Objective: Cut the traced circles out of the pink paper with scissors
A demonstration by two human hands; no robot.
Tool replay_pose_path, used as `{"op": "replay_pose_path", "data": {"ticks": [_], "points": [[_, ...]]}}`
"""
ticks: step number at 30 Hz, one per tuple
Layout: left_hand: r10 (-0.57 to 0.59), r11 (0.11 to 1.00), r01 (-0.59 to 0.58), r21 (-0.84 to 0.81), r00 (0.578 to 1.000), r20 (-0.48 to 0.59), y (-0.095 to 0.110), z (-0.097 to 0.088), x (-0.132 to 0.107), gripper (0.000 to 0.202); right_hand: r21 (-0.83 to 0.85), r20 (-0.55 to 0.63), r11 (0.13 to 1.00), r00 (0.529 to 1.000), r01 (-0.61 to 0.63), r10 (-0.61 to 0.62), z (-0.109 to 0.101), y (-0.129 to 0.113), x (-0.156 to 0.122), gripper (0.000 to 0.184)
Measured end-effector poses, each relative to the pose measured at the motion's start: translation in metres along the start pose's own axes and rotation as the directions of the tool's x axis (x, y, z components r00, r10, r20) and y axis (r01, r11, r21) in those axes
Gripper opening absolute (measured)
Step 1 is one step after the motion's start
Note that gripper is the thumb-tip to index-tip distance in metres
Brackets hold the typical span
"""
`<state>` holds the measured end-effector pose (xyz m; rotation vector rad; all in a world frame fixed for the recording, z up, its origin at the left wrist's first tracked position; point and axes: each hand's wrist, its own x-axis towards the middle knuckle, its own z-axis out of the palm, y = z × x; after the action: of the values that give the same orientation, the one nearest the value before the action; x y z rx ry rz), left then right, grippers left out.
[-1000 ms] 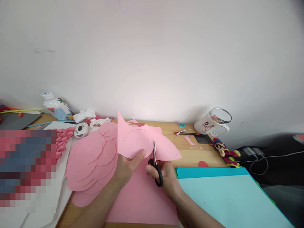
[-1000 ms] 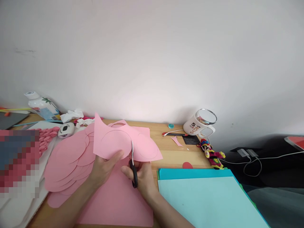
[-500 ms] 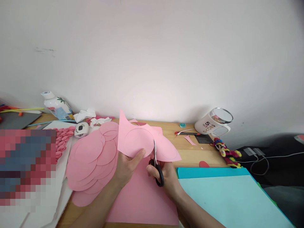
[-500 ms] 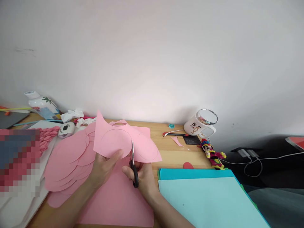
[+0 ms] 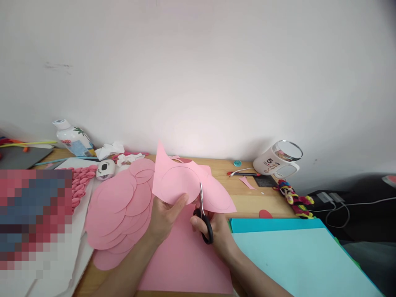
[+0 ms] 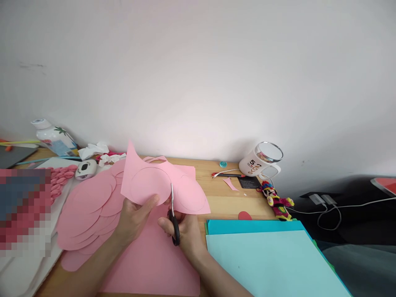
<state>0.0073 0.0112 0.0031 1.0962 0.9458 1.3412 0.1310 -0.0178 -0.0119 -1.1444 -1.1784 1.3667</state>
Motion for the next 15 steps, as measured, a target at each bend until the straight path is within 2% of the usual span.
{"op": "replay_pose_path", "data": {"ticks": [5, 11, 15], "points": [[-0.006, 0.999, 0.006, 0.051, 1.000, -0.008, -0.006, -0.002, -0.002, 0.024, 0.058, 0.006, 0.996, 0.998, -0.060, 0.060, 0.000, 0.002, 0.002, 0.038], [-0.040, 0.984, 0.060, 0.165, 0.992, -0.117, -0.014, -0.008, -0.002, 0.040, 0.146, 0.060, 0.982, 0.992, -0.115, 0.108, -0.002, 0.006, 0.002, 0.043], [-0.007, 0.970, 0.038, 0.241, 0.992, -0.127, -0.014, -0.010, -0.002, 0.042, 0.140, 0.080, 0.986, 0.994, -0.085, 0.075, -0.003, 0.006, 0.002, 0.041]]}}
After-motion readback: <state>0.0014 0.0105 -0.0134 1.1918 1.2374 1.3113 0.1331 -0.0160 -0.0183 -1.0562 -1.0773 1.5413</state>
